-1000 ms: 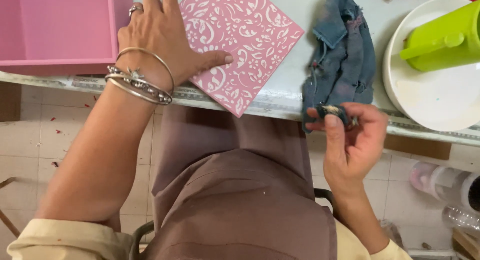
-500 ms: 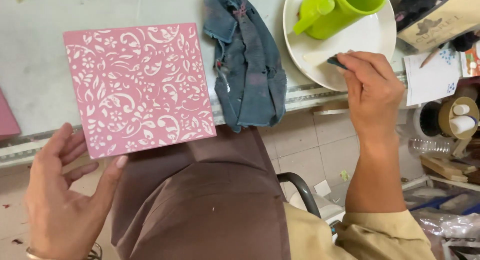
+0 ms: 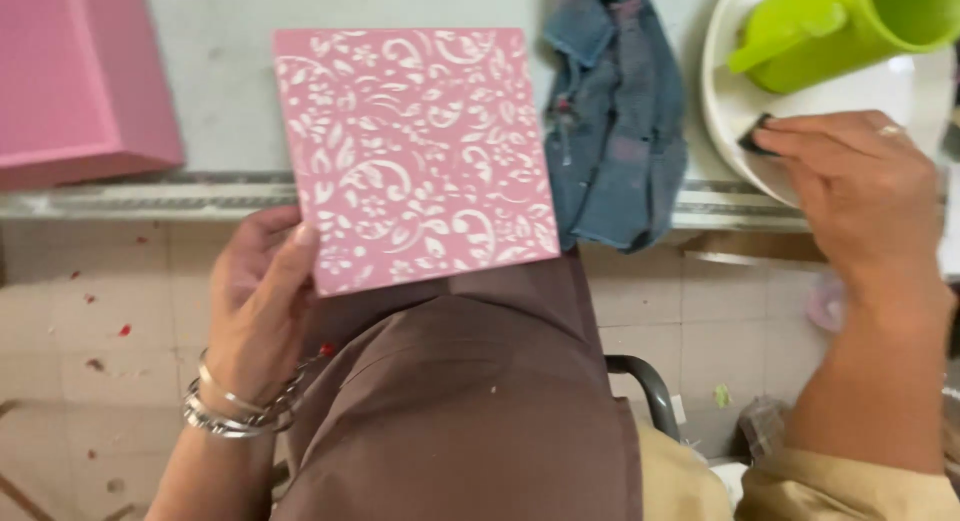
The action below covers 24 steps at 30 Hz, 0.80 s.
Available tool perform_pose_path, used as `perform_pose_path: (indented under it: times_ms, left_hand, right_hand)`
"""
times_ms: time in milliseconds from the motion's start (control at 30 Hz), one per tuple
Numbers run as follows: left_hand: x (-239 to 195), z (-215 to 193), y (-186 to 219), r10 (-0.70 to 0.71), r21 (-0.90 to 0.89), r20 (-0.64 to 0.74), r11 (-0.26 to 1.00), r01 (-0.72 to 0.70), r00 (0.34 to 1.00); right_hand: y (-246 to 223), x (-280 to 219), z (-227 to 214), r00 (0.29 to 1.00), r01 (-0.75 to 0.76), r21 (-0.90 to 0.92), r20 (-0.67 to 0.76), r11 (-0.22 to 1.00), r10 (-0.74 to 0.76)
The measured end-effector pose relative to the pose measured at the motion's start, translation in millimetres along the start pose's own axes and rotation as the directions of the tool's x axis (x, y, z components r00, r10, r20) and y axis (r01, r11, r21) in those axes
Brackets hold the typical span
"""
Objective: Sanding the edges of a decorated box lid to create a distressed look and writing on a label.
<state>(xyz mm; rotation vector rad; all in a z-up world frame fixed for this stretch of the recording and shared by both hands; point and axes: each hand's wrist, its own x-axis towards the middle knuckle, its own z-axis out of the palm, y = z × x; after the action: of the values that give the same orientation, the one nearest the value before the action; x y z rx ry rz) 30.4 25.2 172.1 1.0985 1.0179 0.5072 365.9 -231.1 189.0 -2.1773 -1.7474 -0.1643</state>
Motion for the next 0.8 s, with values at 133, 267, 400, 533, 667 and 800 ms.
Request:
perform_pose_path:
  times_ms: [133,267,400,533,667,800]
  left_hand:
    - [6,-8,-4,-0.135,-0.17,0.388,0.962,0.214,0.912]
    - [6,4,-4,-0.064,-0.216,0.478,0.958,0.188,0.876]
    - [-4,13,-3,-0.02,-0.399,0.497,0.883,0.249,0.867]
    - [-5,25,-6,-0.04,-0.66,0.4,0.681,0.317,0.916]
    - [-8,43,-5,-0.165,-0.714,0.328,0.601,0.358,0.93]
    - [-1,48,-18,-0.178,-0.732,0.263,0.603,0.316,0.948]
  right_hand:
    - [15,-30,10,0.986,-0.156,0.142,0.083,0.978,0.145]
    - [-79,-2,16,-0.061,-0.975,0.208,0.095,-0.079,0.994]
    - [-71,-29,24,0.986,-0.087,0.28,-0.116,0.956,0.124]
    - [-159,8,38,0.803,0.127,0.098,-0.594,0.987,-0.044]
    - [-171,25,54,0.746,0.27,0.077,-0.648,0.96,-0.157]
    - [-185,40,70,0.711,0.329,0.064,-0.674,0.942,-0.202]
